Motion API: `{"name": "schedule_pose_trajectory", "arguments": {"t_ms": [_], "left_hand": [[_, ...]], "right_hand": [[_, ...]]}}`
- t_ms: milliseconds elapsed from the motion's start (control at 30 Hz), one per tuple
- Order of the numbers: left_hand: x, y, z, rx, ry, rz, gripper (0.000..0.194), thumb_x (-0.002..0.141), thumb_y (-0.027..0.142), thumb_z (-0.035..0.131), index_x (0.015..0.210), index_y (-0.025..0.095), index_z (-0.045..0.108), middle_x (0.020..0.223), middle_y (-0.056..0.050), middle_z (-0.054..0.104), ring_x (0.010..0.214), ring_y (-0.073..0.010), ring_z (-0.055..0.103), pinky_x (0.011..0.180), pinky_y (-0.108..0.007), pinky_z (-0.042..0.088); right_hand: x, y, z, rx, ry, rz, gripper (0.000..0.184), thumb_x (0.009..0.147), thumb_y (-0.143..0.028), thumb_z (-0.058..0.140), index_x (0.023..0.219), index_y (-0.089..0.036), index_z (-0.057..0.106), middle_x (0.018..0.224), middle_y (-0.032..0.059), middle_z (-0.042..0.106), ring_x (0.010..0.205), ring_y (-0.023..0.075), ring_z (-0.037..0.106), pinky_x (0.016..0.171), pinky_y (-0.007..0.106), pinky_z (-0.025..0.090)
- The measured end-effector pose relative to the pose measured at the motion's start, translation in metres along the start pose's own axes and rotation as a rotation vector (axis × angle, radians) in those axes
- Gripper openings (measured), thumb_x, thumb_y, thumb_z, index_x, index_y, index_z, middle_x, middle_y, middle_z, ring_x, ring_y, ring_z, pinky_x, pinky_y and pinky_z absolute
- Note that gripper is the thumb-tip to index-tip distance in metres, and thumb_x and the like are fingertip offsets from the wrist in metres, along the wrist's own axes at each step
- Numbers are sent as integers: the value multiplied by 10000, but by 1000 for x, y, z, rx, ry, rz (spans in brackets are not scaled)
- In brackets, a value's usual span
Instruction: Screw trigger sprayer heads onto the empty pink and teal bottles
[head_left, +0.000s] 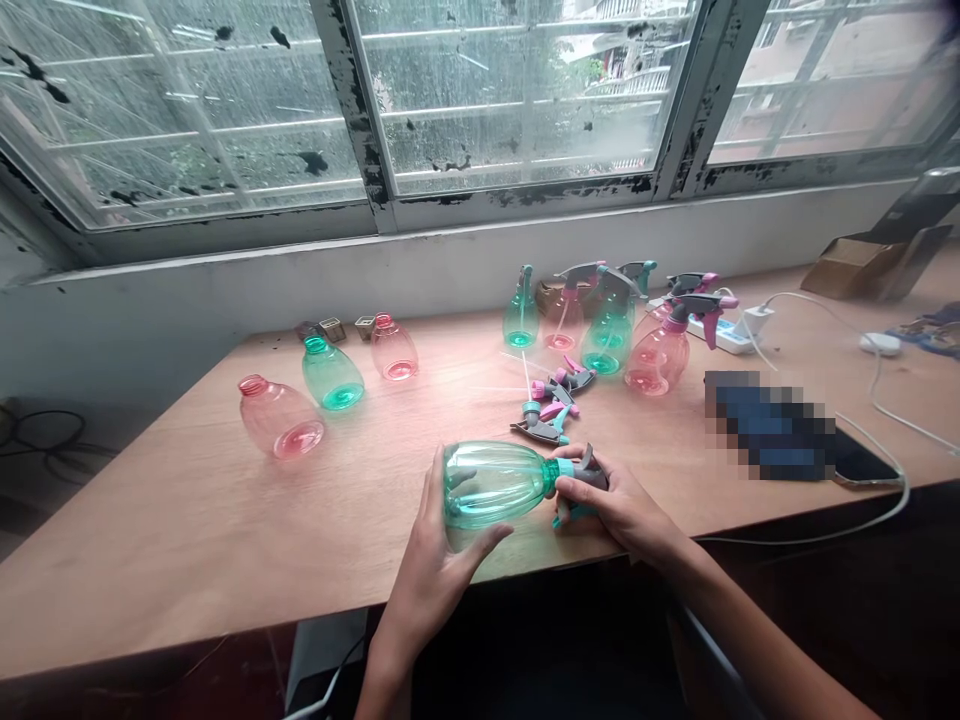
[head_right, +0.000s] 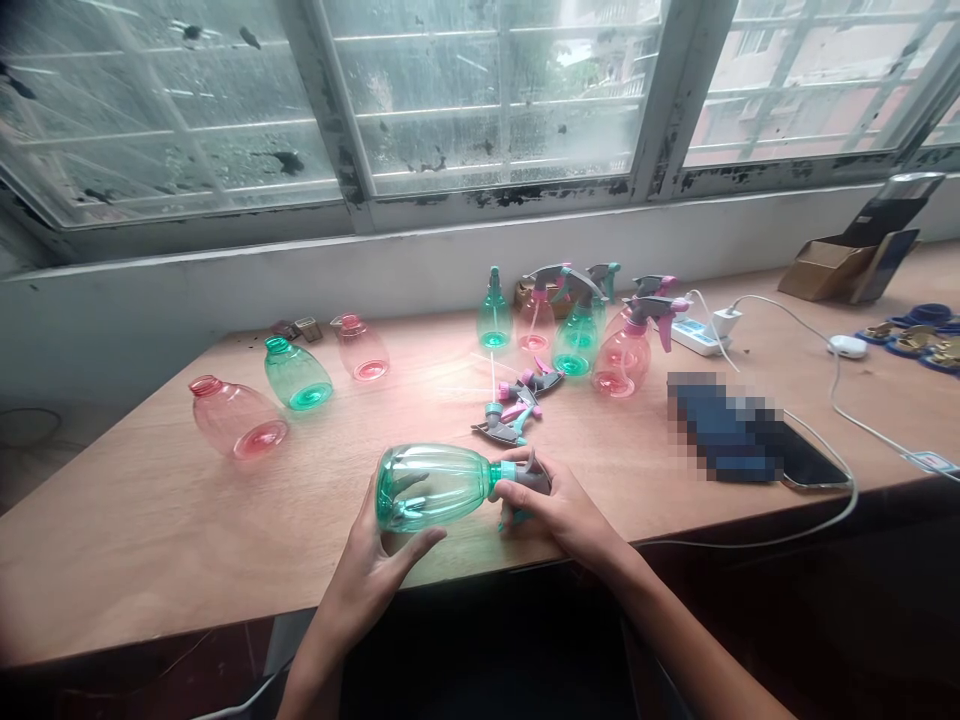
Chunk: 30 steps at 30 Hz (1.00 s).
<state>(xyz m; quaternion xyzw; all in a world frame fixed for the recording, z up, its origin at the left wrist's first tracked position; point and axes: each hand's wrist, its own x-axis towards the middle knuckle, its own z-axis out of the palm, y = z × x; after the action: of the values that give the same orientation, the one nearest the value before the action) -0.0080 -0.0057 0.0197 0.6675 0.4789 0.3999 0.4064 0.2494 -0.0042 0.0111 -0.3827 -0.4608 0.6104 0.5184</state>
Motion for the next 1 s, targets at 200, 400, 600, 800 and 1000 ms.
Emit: {"name": "schedule_pose_trajectory", "arguments": {"t_ms": [200,400,600,800,1000], "left_hand": [[0,0,0,0,4,-10,1004,900,579,789,1682,306,221,1587,-147,544,1426,-349,600,1249,-563,437],[3,0,1,41,46,46,991,879,561,814,1673,353,259,1700,-103,403,1600,-345,388,1344,-548,295],[3,-4,1,-6,35,19,1045,874,532,827,1686,407,182,1717,-79,386,1593,-350,395,1346,-583,263],[4,-4,1,3,47,74,1010,883,437,843,1673,445,214,1747,-39,362,1620,-310,361,1357,-527,274],[2,1,0,50,14,68,1053,895,488,825,1699,404,150,1771,-74,309,1635,-331,325,1363,-546,253]], "right_hand": [[0,2,-1,21,-6,8,458,878,-436,894,1184,-193,656,792,4,747,702,200,727,726,352,634],[2,3,-1,17,-7,7,469,868,-435,907,1175,-190,651,795,-3,746,690,193,731,701,335,632],[1,-1,2,18,14,39,502,845,-467,919,1175,-205,645,796,-6,747,694,200,726,713,358,637],[0,0,0,19,-1,37,480,852,-465,911,1167,-210,654,796,-5,745,707,214,740,723,374,648],[-1,-1,1,16,8,58,501,852,-466,914,1182,-205,641,806,2,742,719,205,731,703,355,649]]}}
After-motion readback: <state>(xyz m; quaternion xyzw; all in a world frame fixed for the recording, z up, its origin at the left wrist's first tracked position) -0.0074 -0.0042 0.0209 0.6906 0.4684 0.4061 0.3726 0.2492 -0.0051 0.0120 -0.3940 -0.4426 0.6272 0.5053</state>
